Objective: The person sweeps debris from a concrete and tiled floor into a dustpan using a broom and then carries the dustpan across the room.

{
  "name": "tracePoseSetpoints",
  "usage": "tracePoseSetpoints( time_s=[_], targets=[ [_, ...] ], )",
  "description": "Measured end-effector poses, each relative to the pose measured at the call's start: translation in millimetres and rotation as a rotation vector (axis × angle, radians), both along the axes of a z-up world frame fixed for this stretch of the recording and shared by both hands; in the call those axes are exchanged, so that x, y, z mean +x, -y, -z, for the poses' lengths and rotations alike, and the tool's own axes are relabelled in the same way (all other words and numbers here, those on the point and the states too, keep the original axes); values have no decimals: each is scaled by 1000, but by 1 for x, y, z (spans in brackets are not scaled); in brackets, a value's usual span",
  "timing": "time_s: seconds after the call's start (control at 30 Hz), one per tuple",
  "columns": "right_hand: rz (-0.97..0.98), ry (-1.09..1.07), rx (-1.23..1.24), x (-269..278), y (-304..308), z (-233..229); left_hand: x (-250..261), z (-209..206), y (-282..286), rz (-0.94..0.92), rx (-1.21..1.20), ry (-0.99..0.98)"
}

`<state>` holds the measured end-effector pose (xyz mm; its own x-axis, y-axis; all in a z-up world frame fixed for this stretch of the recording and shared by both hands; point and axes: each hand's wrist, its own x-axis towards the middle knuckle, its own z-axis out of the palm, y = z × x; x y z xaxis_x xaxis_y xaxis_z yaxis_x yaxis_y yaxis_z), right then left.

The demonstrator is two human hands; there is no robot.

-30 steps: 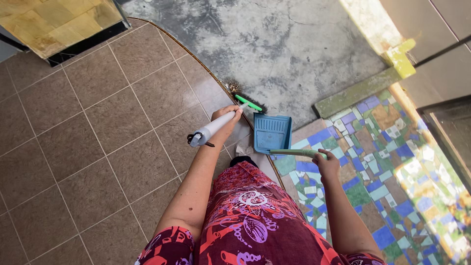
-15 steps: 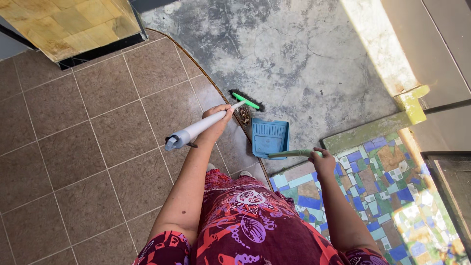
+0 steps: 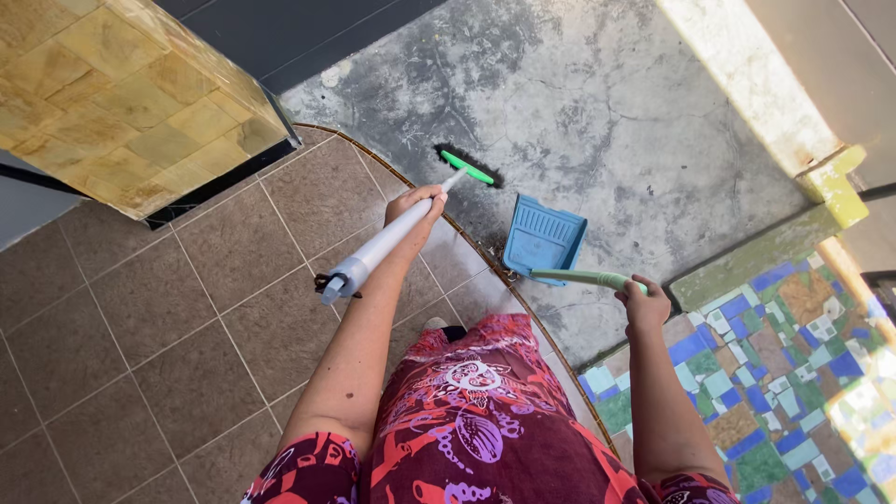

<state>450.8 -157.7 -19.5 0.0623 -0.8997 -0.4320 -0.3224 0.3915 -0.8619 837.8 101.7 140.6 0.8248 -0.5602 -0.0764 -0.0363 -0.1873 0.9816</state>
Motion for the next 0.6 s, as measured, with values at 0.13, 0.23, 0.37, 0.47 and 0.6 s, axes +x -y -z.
tracePoseSetpoints(
  time_s=[0.13,0.23,0.37,0.47,0.6],
  targets=[
    [88,56,20,50,-4,12,66,3,17,94,37,149],
    [148,91,64,91,4,20,120,15,35,191,99,170],
    [192,107,104,153,27,30,196,47,73,172,54,272],
    [220,106,126,210,43,27,247,54,100,177,147,264],
    [283,-22,173,268,75,18,304,56,137,233,212,145]
  ],
)
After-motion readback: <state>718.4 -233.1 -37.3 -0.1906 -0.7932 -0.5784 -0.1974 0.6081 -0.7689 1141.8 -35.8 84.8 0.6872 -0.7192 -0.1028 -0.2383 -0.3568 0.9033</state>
